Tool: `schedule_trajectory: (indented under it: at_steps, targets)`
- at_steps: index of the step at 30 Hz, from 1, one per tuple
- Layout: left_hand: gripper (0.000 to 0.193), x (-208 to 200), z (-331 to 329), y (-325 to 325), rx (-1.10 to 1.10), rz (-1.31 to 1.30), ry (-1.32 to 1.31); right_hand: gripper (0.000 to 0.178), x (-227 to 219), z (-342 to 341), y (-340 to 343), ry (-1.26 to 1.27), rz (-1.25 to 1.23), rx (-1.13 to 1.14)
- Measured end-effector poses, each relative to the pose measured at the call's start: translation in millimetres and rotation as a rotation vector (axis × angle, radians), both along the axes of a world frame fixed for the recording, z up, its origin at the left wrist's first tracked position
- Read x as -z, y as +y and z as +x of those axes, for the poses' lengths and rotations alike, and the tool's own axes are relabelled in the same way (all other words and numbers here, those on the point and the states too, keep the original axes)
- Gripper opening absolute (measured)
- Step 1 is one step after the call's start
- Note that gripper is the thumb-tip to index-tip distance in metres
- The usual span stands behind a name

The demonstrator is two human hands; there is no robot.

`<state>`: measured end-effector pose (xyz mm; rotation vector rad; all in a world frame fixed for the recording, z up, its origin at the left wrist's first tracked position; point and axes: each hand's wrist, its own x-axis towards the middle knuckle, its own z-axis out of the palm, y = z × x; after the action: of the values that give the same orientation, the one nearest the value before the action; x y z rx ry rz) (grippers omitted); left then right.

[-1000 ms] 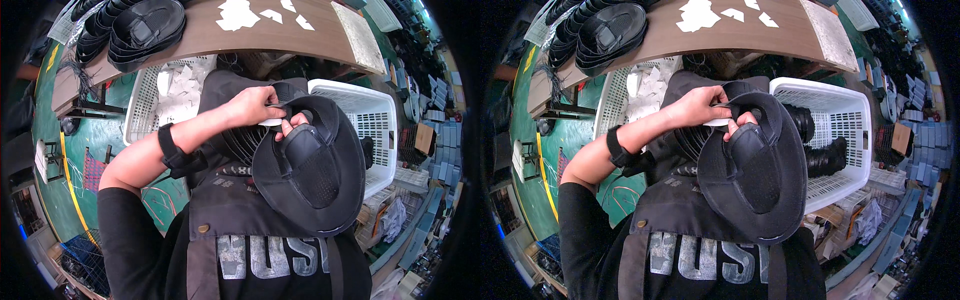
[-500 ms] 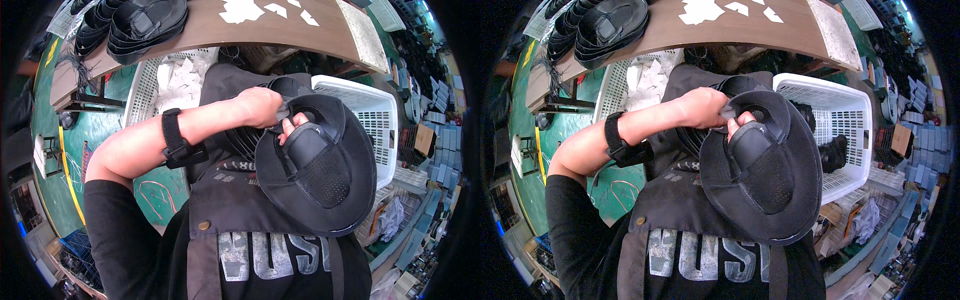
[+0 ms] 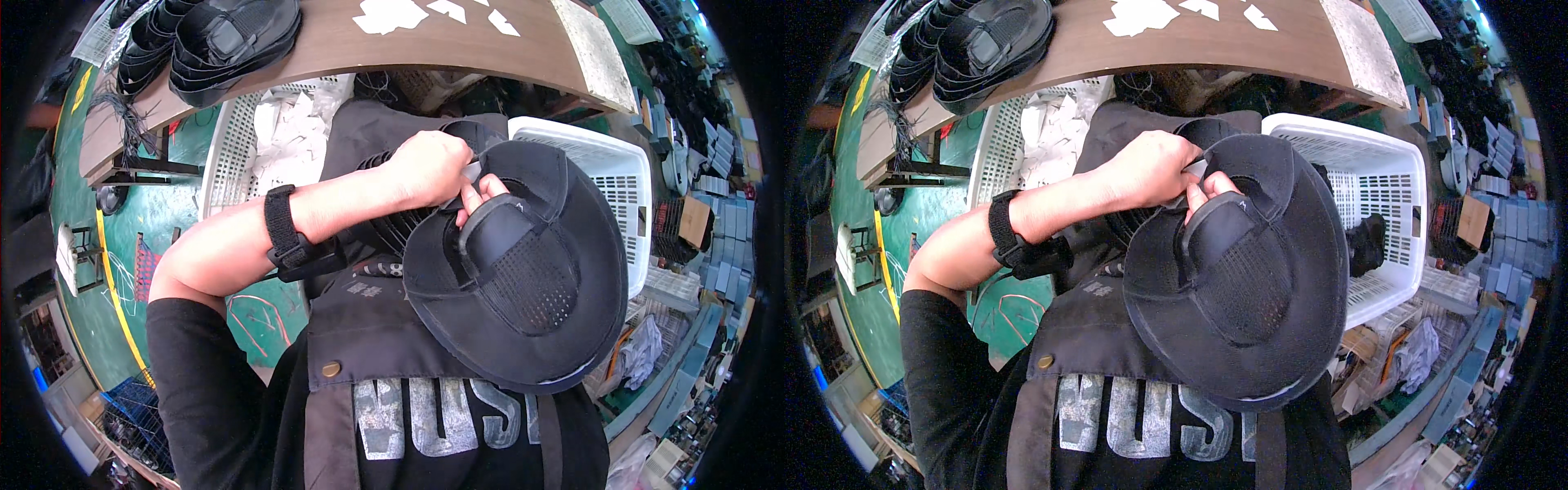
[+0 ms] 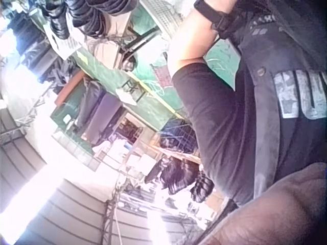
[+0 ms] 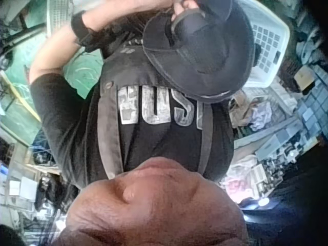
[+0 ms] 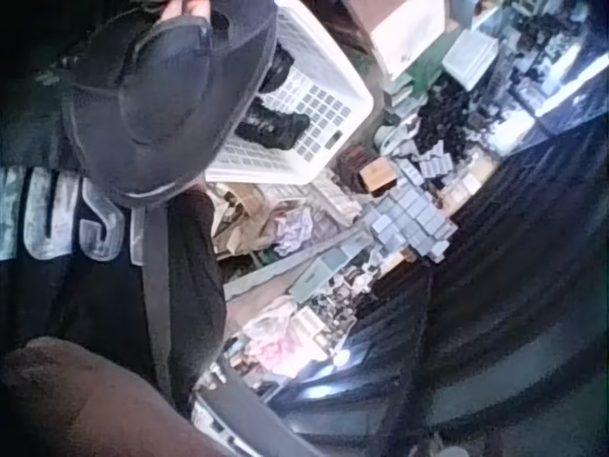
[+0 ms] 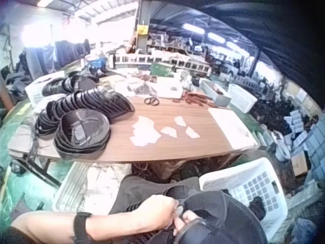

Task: The person is applying white adhesive labels or reinforcement pieces into black shoe sole components.

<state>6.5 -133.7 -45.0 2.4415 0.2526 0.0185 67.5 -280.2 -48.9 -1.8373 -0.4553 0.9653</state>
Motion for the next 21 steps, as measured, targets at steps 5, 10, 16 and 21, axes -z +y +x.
schedule_trajectory:
  at_steps: [5,10,16,21]
  targets:
    - [0.021,-1,0,-5,-0.005,-0.012,-0.041,0.019,10,3,-16,-0.11,0.271,-0.095]
    - [0.024,-15,-5,15,-0.006,-0.132,-0.088,0.015,37,30,-37,-0.246,0.151,0.021]
    - [0.032,-24,2,12,0.12,-0.645,0.101,0.036,41,42,-35,0.01,0.42,0.01]
    - [0.034,-43,-11,42,0.07,-0.123,-0.263,0.041,17,46,-28,0.305,0.449,0.169]
